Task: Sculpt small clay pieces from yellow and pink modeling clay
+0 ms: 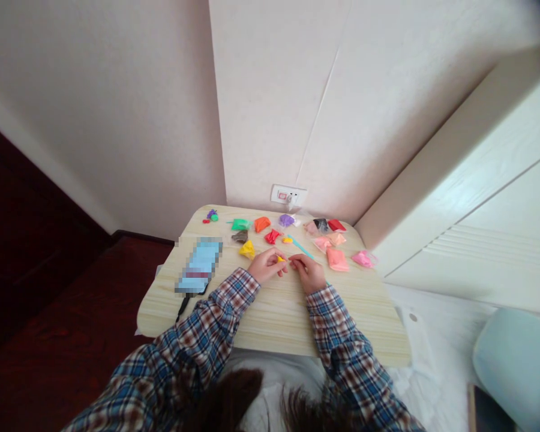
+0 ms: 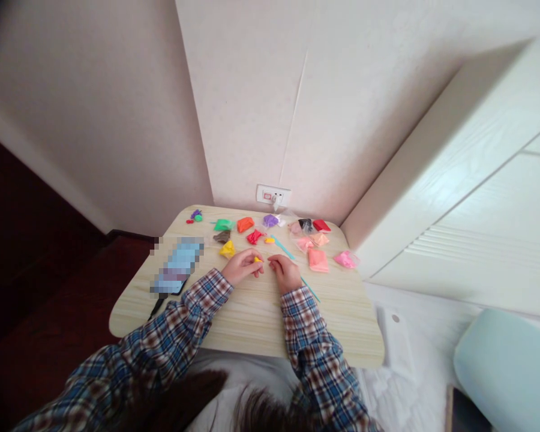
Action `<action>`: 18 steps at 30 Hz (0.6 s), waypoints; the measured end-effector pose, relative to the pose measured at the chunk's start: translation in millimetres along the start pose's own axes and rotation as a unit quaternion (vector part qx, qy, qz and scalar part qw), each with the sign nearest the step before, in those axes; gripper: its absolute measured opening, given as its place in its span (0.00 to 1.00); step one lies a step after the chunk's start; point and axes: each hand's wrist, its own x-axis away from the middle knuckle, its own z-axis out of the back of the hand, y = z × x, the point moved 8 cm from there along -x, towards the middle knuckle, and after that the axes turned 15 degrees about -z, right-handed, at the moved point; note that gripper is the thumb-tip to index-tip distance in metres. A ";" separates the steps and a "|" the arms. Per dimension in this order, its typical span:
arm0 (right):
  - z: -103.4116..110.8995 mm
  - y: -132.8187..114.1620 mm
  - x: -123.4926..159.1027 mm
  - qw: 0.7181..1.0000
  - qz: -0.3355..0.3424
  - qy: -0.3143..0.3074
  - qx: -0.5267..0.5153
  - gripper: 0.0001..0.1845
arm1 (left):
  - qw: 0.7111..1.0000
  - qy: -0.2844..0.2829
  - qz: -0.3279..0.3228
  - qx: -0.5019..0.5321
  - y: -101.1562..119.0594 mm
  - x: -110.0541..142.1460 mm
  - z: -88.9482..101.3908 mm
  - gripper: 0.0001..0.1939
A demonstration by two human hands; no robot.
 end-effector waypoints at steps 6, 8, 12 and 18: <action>-1.4 3.2 0.1 0.999 -0.026 -0.001 0.020 0.12 | 0.999 0.016 0.032 0.005 -9.7 3.4 5.0 0.10; -1.7 3.7 0.3 0.999 -0.032 -0.001 0.030 0.12 | 0.999 0.022 0.041 0.006 -12.0 3.8 7.5 0.10; -2.3 2.3 0.6 0.998 -0.030 0.004 0.050 0.12 | 0.998 0.028 0.049 0.002 -13.0 3.3 10.6 0.10; -3.9 5.3 -2.6 0.996 -0.023 0.006 0.085 0.11 | 0.998 0.028 0.055 -0.005 -14.3 0.6 10.0 0.10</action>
